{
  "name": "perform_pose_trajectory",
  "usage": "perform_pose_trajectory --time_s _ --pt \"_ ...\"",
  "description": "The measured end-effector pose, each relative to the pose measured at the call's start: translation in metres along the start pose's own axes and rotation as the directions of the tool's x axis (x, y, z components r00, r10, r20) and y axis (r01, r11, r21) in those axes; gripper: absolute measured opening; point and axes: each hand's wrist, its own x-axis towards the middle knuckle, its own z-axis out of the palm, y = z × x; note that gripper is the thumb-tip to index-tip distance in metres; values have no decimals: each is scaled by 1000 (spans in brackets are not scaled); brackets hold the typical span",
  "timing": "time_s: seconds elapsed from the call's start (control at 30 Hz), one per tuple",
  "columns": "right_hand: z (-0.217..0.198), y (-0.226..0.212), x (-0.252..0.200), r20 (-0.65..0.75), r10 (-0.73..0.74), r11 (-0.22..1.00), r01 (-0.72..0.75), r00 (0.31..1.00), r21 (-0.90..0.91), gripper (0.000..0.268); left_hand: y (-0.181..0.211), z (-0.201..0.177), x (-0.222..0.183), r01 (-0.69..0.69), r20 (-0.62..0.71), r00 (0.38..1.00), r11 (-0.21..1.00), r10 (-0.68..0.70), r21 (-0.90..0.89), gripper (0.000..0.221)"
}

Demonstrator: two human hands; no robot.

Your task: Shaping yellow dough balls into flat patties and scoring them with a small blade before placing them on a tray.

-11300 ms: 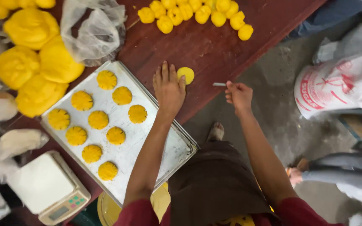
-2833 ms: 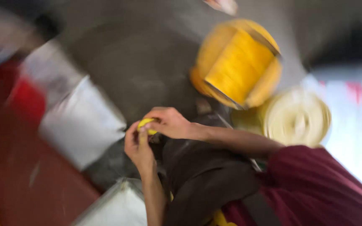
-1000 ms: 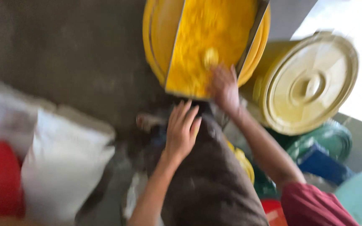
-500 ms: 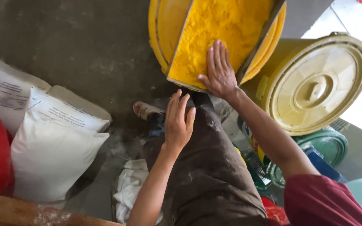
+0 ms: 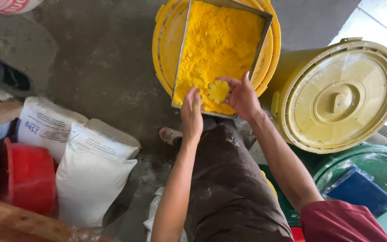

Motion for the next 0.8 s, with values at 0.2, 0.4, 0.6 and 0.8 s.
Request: perform_pose_trajectory --time_s 0.2,0.4,0.6,0.8 --pt "28 -2 -8 -46 22 942 -36 999 -334 89 -18 8 27 314 113 947 944 -302 -101 50" --pt "16 3 11 78 -411 139 147 908 -979 53 -44 1 32 216 34 976 951 -214 -223 35" --pt "1 18 46 164 -258 -534 1 952 -846 27 -6 3 35 187 -2 976 841 -218 -507 37" --pt "-15 19 41 103 -319 -336 -10 942 -942 11 -9 3 38 166 -4 977 769 -214 -617 36"
